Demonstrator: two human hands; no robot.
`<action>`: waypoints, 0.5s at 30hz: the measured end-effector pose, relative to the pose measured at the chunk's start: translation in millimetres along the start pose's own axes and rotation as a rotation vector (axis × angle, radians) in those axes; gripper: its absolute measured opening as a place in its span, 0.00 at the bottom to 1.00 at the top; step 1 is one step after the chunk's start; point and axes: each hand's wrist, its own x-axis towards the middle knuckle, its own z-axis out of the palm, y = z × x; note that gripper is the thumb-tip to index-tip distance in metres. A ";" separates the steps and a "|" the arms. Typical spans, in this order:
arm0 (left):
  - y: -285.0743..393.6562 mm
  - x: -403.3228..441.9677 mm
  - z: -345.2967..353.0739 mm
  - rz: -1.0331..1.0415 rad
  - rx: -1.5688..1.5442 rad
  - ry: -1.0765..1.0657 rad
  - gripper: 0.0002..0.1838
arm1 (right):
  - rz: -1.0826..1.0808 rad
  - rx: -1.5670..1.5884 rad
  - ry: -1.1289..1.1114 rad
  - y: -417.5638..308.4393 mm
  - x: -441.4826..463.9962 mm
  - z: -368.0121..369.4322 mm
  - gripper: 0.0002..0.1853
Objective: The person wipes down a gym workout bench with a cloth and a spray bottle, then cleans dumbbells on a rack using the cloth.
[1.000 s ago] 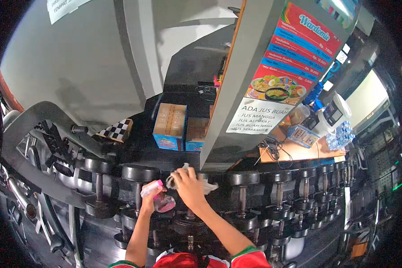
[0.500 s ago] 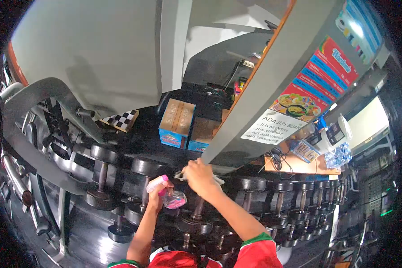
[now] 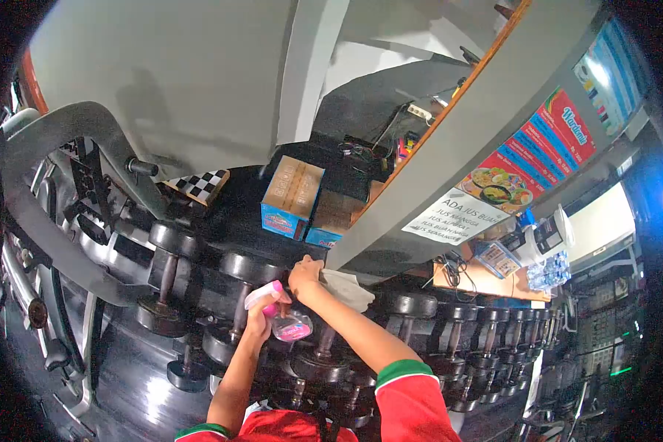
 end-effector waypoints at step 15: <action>7.8 -2.5 8.6 0.010 -0.087 -0.031 0.15 | -0.093 0.432 0.593 54.1 -142.0 -24.4 0.29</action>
